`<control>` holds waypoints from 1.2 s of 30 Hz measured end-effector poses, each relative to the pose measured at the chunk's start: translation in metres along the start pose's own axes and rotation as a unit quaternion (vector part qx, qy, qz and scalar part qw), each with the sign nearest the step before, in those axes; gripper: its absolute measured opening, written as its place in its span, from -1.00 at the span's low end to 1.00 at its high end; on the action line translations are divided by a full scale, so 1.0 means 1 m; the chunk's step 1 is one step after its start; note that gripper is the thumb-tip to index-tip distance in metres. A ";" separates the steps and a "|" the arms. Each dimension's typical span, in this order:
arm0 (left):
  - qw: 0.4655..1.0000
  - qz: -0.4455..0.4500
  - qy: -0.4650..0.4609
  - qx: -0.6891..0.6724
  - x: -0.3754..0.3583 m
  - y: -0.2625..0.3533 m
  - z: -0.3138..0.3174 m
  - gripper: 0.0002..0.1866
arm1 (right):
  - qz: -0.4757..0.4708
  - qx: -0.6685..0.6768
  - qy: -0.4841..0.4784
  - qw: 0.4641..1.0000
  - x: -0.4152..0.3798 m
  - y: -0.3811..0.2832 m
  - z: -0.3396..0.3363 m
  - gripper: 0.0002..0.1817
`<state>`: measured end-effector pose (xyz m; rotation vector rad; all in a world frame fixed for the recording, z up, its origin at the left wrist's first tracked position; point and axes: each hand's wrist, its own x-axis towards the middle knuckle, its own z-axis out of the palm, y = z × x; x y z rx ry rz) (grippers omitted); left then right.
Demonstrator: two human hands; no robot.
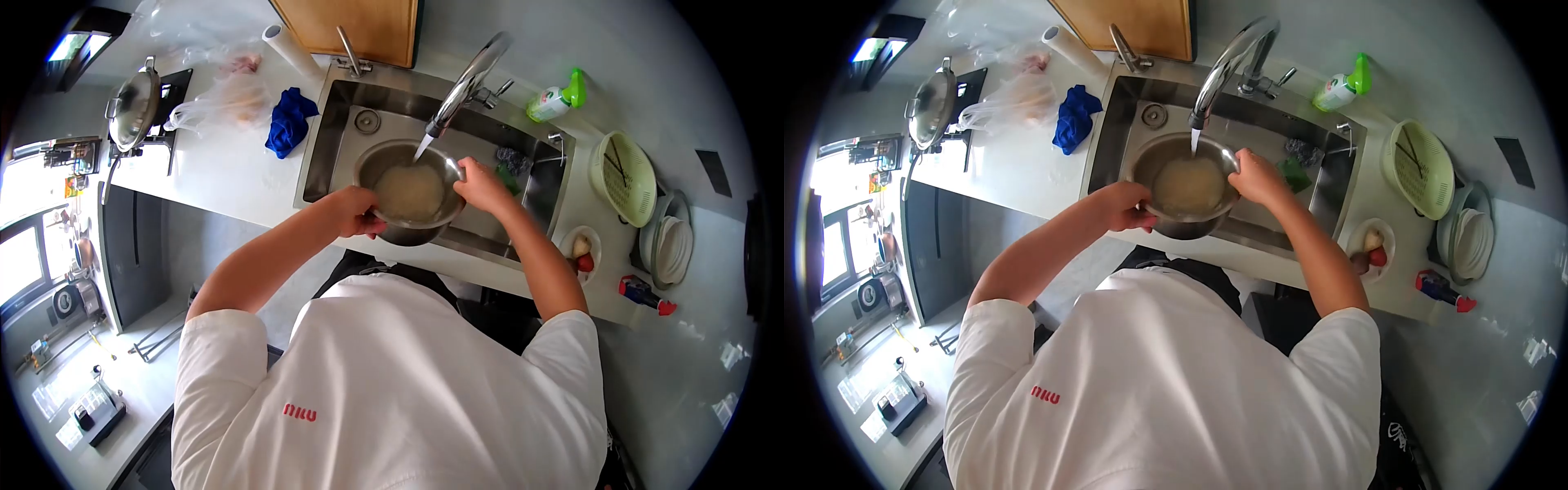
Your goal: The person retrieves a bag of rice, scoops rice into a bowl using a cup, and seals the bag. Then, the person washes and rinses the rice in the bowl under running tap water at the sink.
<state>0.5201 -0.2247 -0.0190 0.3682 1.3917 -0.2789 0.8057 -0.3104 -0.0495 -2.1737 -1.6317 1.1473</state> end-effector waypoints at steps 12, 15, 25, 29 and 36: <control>0.986 0.147 0.061 0.050 -0.007 -0.016 0.005 -0.61 | 0.077 0.379 -0.003 0.922 0.070 0.088 -0.054 -0.76; 0.958 0.256 0.099 0.082 -0.008 -0.020 0.007 -0.50 | 0.083 0.348 0.181 0.916 0.114 0.126 -0.064 -0.32; 0.959 0.268 0.086 -0.039 -0.019 -0.030 -0.020 -0.52 | 0.140 0.552 0.175 0.803 0.203 0.124 -0.083 -0.81; 0.955 0.279 0.093 -0.046 -0.010 -0.031 -0.008 -0.48 | 0.092 0.479 0.160 0.858 0.222 0.104 -0.080 -0.76; 0.963 0.247 0.092 -0.056 0.009 -0.037 -0.027 -0.50 | 0.022 0.326 0.203 0.923 0.141 0.097 -0.069 -0.44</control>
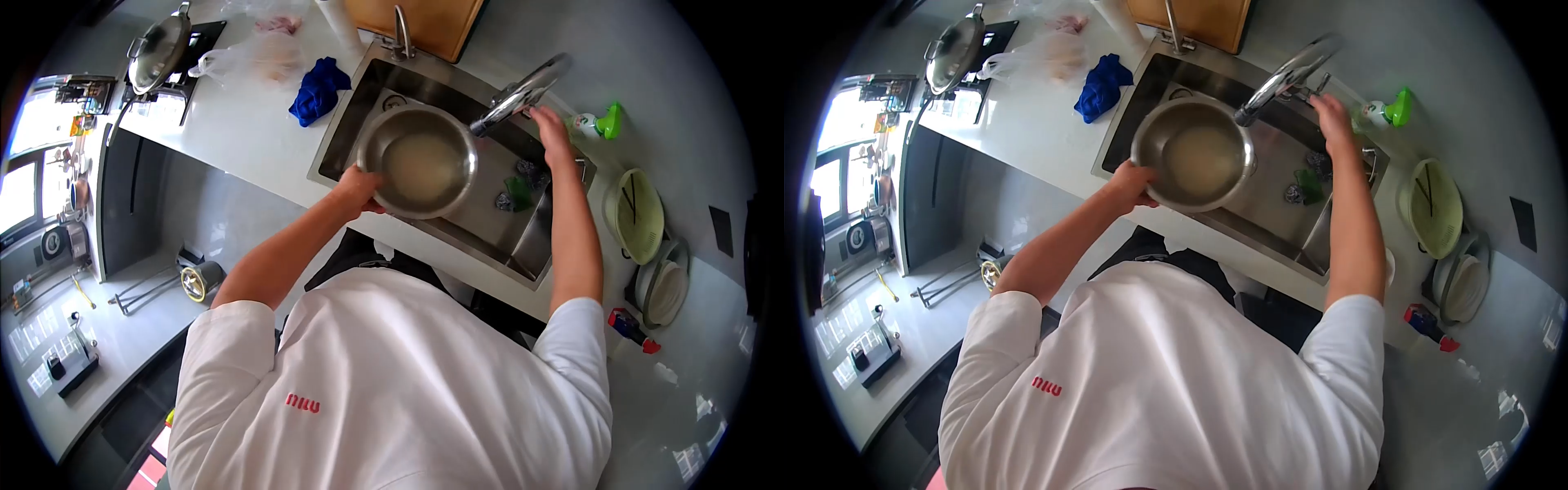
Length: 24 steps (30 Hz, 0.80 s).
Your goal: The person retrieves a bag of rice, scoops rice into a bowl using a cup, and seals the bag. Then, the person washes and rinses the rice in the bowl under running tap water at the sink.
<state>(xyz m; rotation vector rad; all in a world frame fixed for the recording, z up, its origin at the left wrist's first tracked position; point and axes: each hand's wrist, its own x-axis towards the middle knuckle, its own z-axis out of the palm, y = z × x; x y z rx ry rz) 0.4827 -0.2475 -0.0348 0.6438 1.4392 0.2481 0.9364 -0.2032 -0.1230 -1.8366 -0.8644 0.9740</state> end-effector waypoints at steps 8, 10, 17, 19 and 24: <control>0.999 0.015 0.022 -0.030 -0.014 -0.003 -0.025 -0.64 | 0.112 0.026 -0.196 0.974 -0.183 0.047 0.010 -0.46; 0.999 0.000 0.018 -0.032 -0.012 -0.009 -0.025 -0.67 | 0.117 0.025 -0.237 0.964 -0.207 0.033 0.015 -0.49; 0.997 -0.015 0.021 -0.072 -0.010 -0.018 -0.018 -0.77 | 0.068 0.096 -0.192 0.974 -0.216 0.008 0.009 -0.49; 0.997 -0.012 0.018 -0.073 -0.012 -0.018 -0.012 -0.77 | 0.062 0.095 -0.191 0.975 -0.215 0.003 0.007 -0.49; 0.998 0.000 -0.001 -0.056 -0.006 -0.013 -0.005 -0.72 | 0.047 0.089 -0.194 0.976 -0.212 -0.008 0.003 -0.49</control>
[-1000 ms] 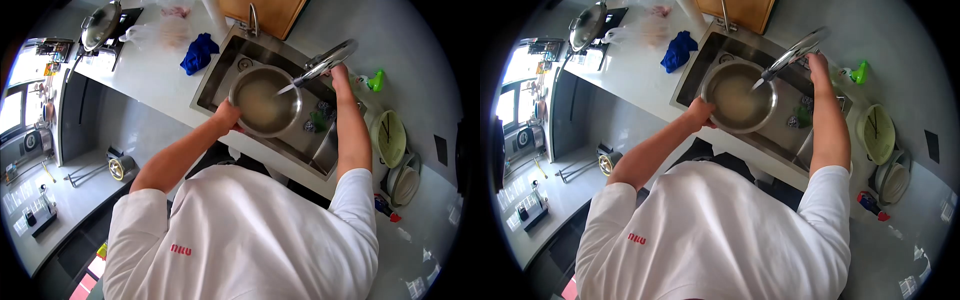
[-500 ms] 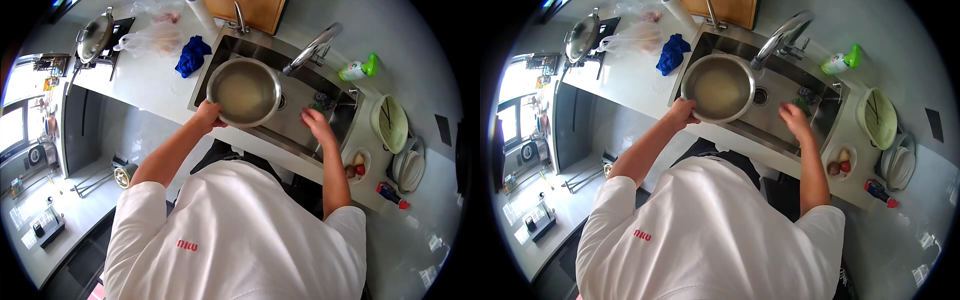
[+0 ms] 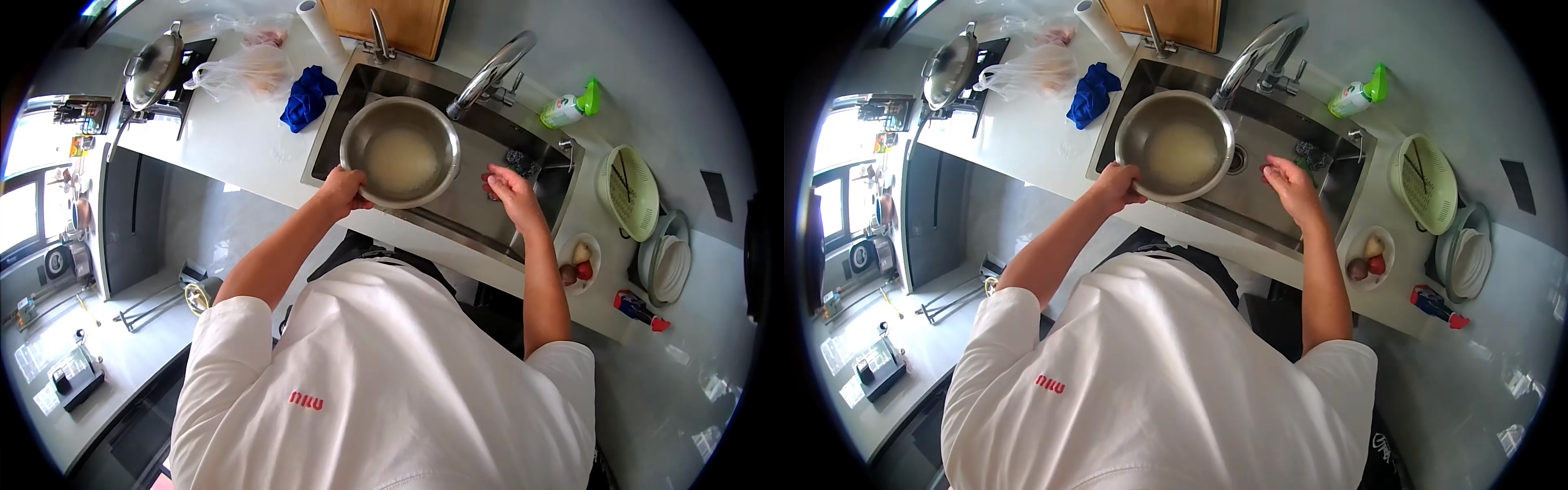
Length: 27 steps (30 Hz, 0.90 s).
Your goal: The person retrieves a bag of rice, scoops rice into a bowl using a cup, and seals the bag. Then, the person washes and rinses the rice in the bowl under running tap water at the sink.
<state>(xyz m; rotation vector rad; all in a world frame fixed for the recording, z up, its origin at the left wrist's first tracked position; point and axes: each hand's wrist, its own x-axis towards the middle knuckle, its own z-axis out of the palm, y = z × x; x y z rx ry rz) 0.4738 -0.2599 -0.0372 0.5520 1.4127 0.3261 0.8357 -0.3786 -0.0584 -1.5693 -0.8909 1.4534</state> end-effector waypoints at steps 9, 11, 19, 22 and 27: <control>1.000 0.007 -0.016 -0.007 -0.009 0.011 -0.018 -0.66 | 0.018 -0.011 -0.023 0.999 0.001 -0.004 0.017 -0.52; 1.000 0.014 -0.020 -0.010 -0.014 0.012 -0.025 -0.66 | 0.019 0.004 -0.019 1.000 0.000 -0.006 0.024 -0.52; 0.999 -0.011 0.013 -0.035 -0.034 0.005 -0.056 -0.68 | 0.046 -0.306 -0.014 0.951 0.015 0.061 0.030 -0.21; 0.996 -0.034 0.040 -0.074 -0.054 0.018 -0.110 -0.74 | -0.059 -0.393 -0.056 0.916 0.027 0.061 0.080 -0.10; 0.994 -0.012 0.072 -0.079 -0.053 0.002 -0.135 -0.77 | -0.168 -0.264 -0.086 0.946 0.098 0.069 0.145 -0.07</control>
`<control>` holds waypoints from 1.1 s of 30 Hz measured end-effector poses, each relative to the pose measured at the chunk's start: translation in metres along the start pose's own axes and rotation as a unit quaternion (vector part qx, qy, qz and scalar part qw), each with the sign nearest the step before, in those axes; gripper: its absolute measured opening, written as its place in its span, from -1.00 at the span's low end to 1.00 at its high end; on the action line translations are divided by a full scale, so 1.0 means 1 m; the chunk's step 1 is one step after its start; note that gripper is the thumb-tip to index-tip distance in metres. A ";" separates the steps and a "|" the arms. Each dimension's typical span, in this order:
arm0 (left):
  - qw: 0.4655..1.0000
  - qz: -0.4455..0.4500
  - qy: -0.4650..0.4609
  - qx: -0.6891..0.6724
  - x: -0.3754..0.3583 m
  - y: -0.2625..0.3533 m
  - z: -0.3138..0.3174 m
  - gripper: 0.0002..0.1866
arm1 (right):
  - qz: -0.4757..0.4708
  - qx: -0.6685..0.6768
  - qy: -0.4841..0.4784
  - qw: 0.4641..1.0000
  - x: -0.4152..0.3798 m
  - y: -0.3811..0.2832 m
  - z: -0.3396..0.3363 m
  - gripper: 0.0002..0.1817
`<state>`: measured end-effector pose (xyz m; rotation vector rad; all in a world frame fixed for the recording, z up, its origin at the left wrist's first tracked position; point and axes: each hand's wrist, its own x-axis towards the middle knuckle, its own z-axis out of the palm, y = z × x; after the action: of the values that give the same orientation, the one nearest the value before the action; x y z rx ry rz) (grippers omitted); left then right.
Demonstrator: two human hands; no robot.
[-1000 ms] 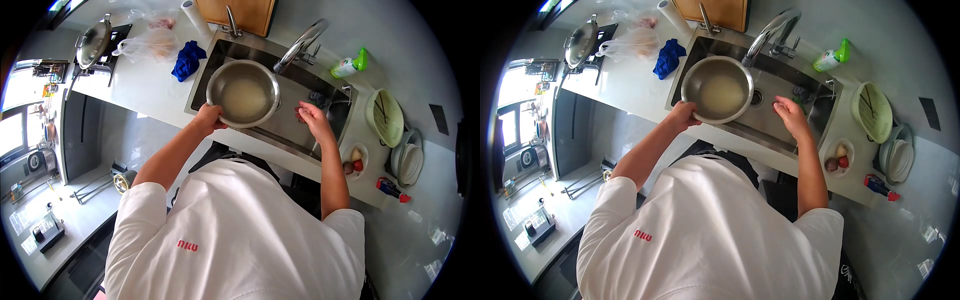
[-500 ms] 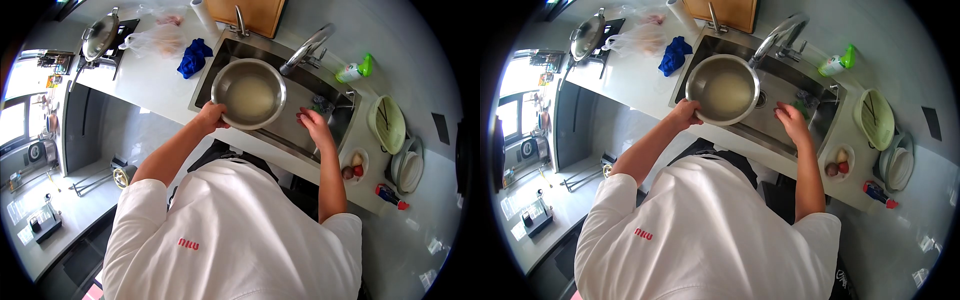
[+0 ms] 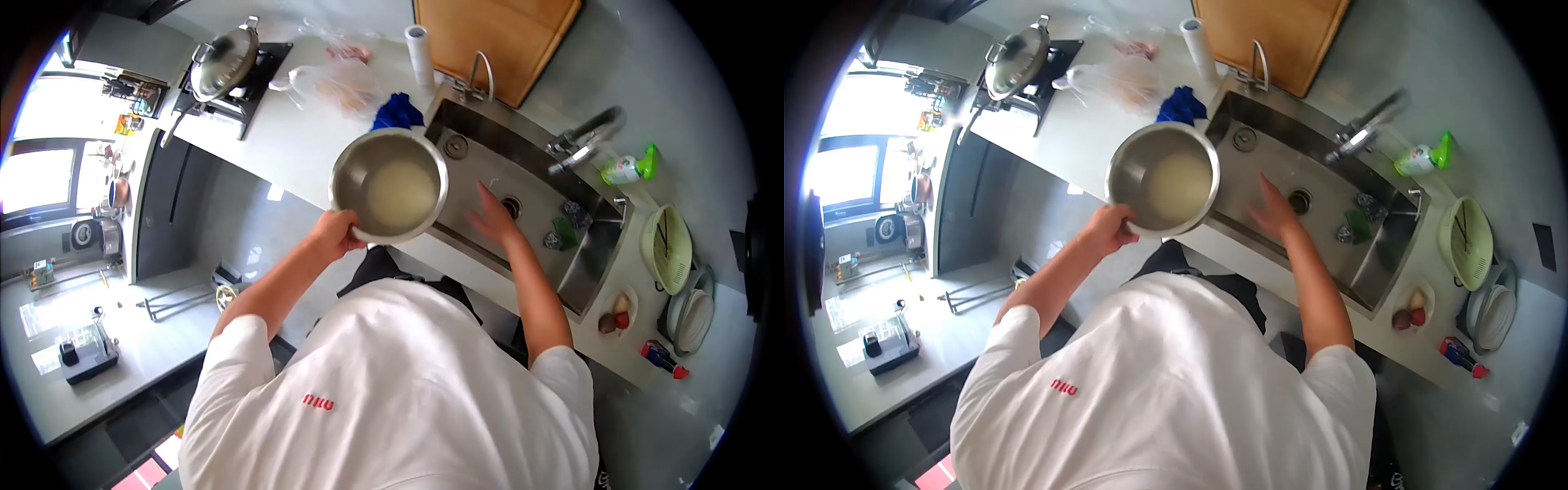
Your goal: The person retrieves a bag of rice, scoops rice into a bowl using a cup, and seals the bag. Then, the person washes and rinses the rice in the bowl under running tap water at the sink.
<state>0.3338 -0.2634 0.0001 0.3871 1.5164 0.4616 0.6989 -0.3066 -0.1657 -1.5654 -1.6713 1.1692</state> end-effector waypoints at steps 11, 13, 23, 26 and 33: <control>0.997 0.025 -0.044 0.052 0.025 0.176 -0.263 -0.59 | 0.029 -0.266 0.165 0.949 0.345 -0.201 0.206 -0.36; 0.997 0.017 -0.057 0.052 0.032 0.188 -0.273 -0.58 | 0.025 -0.244 0.159 0.956 0.333 -0.190 0.207 -0.51; 0.993 0.018 -0.082 0.078 0.001 0.214 -0.232 -0.73 | 0.072 0.617 0.363 0.695 0.090 -0.287 0.230 -0.45; 0.992 0.025 -0.090 0.085 -0.011 0.207 -0.199 -0.74 | -0.021 0.442 0.425 0.790 0.079 -0.303 0.256 -0.36; 0.989 0.005 -0.098 0.109 -0.047 0.187 -0.140 -0.80 | -0.121 0.158 0.445 0.873 0.058 -0.343 0.178 -0.31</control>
<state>0.1850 -0.1334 0.1333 0.5944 1.3769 0.2574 0.3705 -0.2664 0.0419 -1.3173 -0.9494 0.4192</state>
